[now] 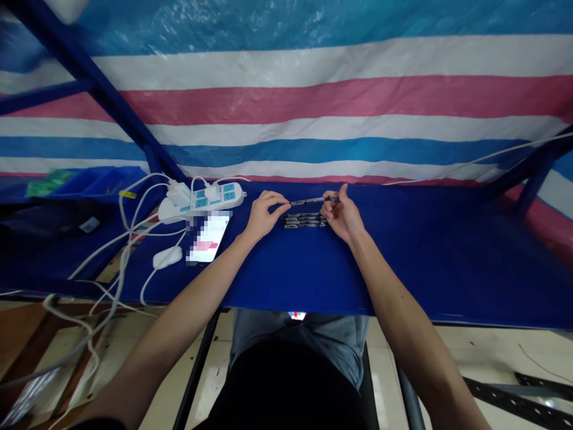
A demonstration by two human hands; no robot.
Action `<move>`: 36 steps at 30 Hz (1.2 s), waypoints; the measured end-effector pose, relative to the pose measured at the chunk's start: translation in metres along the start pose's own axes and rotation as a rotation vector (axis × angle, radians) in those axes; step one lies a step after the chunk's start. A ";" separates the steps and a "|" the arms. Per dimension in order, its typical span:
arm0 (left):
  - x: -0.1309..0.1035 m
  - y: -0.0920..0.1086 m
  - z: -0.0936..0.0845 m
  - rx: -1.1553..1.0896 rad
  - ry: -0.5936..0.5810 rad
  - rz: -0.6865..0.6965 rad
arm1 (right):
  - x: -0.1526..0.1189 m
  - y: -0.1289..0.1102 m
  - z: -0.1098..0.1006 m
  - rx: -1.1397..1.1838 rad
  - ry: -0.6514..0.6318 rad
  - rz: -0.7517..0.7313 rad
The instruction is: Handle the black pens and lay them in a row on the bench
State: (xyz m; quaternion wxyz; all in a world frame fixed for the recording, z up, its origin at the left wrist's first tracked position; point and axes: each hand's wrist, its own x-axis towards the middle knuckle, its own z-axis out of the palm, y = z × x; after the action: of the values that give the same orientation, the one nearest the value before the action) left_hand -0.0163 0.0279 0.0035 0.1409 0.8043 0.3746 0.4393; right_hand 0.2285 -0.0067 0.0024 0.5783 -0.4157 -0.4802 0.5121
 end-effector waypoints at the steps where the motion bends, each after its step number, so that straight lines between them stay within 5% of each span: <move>1: 0.000 0.001 0.000 0.005 0.000 -0.006 | 0.000 0.000 -0.001 -0.024 0.003 -0.005; 8: 0.001 -0.005 0.001 0.066 -0.013 -0.046 | 0.004 0.009 -0.005 -0.085 0.064 -0.027; 16: -0.001 -0.027 0.000 0.197 -0.162 -0.100 | 0.010 0.036 -0.015 -0.769 0.167 -0.266; 20: -0.001 -0.028 -0.003 0.245 -0.218 -0.058 | 0.011 0.041 -0.018 -0.972 0.123 -0.310; 28: -0.001 -0.015 -0.008 0.201 -0.322 0.000 | 0.012 0.039 -0.023 -1.027 0.098 -0.332; 36: -0.002 -0.010 -0.004 0.134 -0.530 0.049 | 0.005 0.025 -0.020 -1.048 -0.125 -0.359</move>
State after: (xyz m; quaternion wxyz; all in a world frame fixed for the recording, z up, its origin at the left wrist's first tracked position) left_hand -0.0252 0.0326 -0.0007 0.1700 0.9075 0.3332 0.1911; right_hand 0.2436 0.0015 -0.0251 0.3429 -0.5283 -0.7671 0.1221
